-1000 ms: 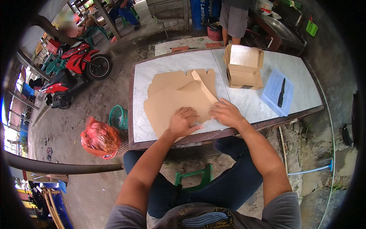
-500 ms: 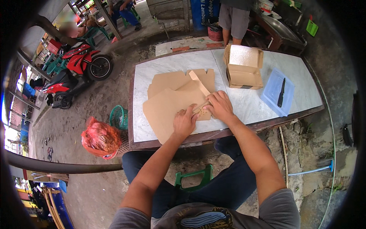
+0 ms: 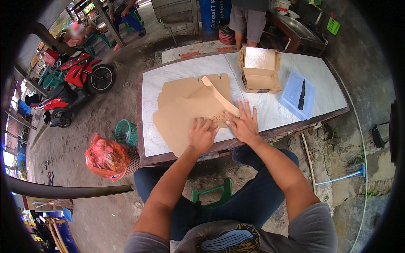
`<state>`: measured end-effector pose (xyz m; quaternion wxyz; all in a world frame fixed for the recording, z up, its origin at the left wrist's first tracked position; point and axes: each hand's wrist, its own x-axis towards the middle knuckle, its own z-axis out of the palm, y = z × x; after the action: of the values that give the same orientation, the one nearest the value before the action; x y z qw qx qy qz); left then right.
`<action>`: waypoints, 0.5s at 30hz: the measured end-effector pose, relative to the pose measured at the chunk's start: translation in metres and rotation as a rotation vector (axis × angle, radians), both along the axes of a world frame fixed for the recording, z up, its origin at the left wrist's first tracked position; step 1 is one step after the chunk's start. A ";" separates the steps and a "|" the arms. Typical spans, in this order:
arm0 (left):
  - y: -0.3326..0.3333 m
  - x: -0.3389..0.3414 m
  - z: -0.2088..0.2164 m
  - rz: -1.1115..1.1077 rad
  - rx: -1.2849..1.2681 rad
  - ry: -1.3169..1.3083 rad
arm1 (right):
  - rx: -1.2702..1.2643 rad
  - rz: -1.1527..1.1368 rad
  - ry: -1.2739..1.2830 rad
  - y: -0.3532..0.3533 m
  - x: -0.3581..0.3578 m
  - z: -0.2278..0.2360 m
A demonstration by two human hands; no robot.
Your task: The person assembles flat cardboard sheets into small boxes by folding the flaps and tucking the tabs into slots. They work on a white table, stacking the finished boxes to the side.
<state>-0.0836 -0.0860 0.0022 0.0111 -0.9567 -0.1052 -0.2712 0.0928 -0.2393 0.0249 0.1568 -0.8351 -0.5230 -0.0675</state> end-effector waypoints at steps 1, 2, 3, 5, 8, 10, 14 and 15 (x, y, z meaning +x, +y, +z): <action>-0.002 0.000 0.001 -0.002 0.005 -0.015 | 0.010 0.000 -0.018 -0.001 0.001 -0.002; -0.003 0.002 0.003 -0.004 0.010 -0.035 | 0.021 -0.001 -0.041 0.000 0.002 -0.001; -0.002 0.004 0.003 -0.011 -0.015 -0.046 | 0.032 0.000 -0.065 0.000 0.002 0.000; -0.001 0.004 0.003 -0.020 -0.065 -0.065 | -0.021 0.040 -0.066 0.005 -0.010 0.005; -0.003 0.001 0.005 -0.032 -0.072 -0.095 | -0.049 0.070 -0.041 0.006 -0.014 0.016; -0.001 0.000 0.009 -0.031 -0.082 -0.112 | -0.027 0.045 -0.038 0.006 -0.005 0.012; -0.003 0.000 0.010 -0.045 -0.081 -0.104 | 0.037 -0.020 -0.103 0.010 0.002 0.001; -0.003 -0.001 0.010 -0.046 -0.097 -0.095 | 0.044 -0.020 -0.122 0.010 -0.001 0.002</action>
<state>-0.0848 -0.0887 0.0123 -0.0464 -0.9444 -0.0965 -0.3109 0.0919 -0.2288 0.0265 0.1425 -0.8309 -0.5216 -0.1313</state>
